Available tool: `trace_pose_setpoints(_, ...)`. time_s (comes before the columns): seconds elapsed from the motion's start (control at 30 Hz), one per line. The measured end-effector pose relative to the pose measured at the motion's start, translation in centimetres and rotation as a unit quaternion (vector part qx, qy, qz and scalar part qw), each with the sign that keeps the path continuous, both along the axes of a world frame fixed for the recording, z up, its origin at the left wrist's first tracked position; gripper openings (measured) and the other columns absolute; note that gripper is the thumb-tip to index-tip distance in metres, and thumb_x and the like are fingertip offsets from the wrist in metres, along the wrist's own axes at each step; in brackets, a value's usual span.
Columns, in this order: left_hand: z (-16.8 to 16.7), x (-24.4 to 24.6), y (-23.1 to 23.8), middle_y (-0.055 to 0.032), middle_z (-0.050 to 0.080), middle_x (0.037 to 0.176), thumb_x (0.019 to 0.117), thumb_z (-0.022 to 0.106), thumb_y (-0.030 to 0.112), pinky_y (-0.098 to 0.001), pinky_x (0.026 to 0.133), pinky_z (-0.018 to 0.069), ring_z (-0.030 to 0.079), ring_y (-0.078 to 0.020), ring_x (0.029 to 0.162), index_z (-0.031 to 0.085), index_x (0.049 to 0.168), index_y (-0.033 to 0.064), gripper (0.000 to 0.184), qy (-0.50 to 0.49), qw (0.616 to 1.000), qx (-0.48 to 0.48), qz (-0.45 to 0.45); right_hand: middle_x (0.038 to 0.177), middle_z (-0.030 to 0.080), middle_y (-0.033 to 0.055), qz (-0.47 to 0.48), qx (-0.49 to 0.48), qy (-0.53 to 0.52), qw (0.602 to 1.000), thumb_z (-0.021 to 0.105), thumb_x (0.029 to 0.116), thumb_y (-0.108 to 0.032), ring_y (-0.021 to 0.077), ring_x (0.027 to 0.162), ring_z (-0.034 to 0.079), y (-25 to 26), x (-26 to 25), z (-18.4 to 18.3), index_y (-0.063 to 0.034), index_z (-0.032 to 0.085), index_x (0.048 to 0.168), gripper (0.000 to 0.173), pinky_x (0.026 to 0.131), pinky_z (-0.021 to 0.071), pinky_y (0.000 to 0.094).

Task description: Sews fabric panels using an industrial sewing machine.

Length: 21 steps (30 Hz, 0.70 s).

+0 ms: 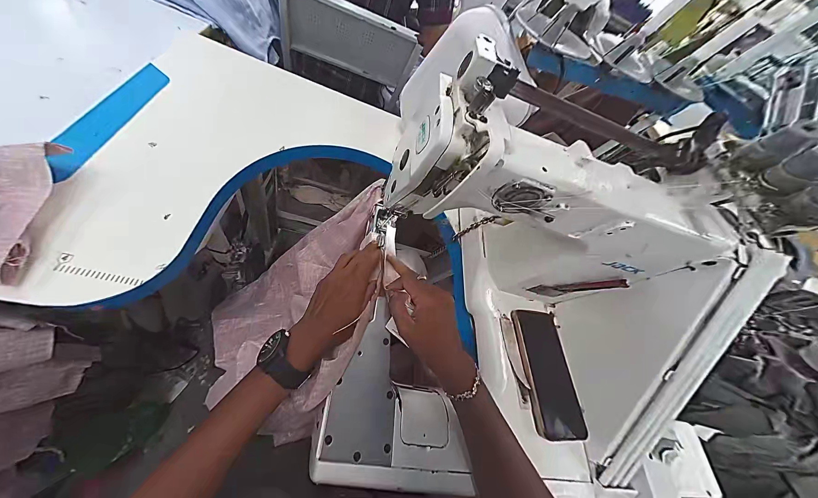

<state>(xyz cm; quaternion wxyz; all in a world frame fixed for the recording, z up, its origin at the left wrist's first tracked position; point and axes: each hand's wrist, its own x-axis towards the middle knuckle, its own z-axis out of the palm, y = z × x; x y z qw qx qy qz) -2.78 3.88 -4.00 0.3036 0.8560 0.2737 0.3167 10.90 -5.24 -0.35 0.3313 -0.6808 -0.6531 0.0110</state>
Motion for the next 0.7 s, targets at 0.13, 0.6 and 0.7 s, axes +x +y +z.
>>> trace_pose_setpoints(0.13,0.7,0.2,-0.1,-0.0236,0.063,0.134,0.1,0.057,0.011,-0.0502,0.097,0.053,0.064,-0.0415,0.119,0.052,0.142,-0.0057,0.045,0.013,1.0,-0.013,0.02,0.125,0.072,0.0192,0.011,-0.03,-0.048,0.998,0.059,0.0846,-0.01,0.0224,0.064,0.071,0.2,0.7,0.2,0.0007,0.068,0.08,0.015,0.051,0.0512,0.0369)
trace_pose_setpoints(0.6,-0.1,0.0,-0.1,-0.0218,0.066,0.13,0.0991,0.054,0.01,-0.0411,0.102,0.0535,0.065,-0.0325,0.12,0.055,0.137,-0.0074,0.042,-0.046,0.999,-0.021,0.013,0.124,0.069,0.0205,0.009,-0.111,0.12,0.987,0.058,0.0899,-0.016,0.0065,0.062,0.056,1.5,-0.1,0.8,-0.0014,0.063,0.077,0.02,0.055,0.0442,0.0226)
trace_pose_setpoints(0.7,-0.4,0.5,0.1,-0.0199,0.069,0.127,0.103,0.049,0.009,-0.0407,0.102,0.0524,0.066,-0.034,0.119,0.063,0.13,-0.004,0.033,-0.078,0.997,0.009,0.02,0.087,0.064,0.0103,-0.025,-0.088,0.132,0.987,0.056,0.089,-0.016,0.0082,0.065,0.052,3.3,-0.5,0.4,-0.0028,0.063,0.077,0.019,0.059,0.0412,0.0228)
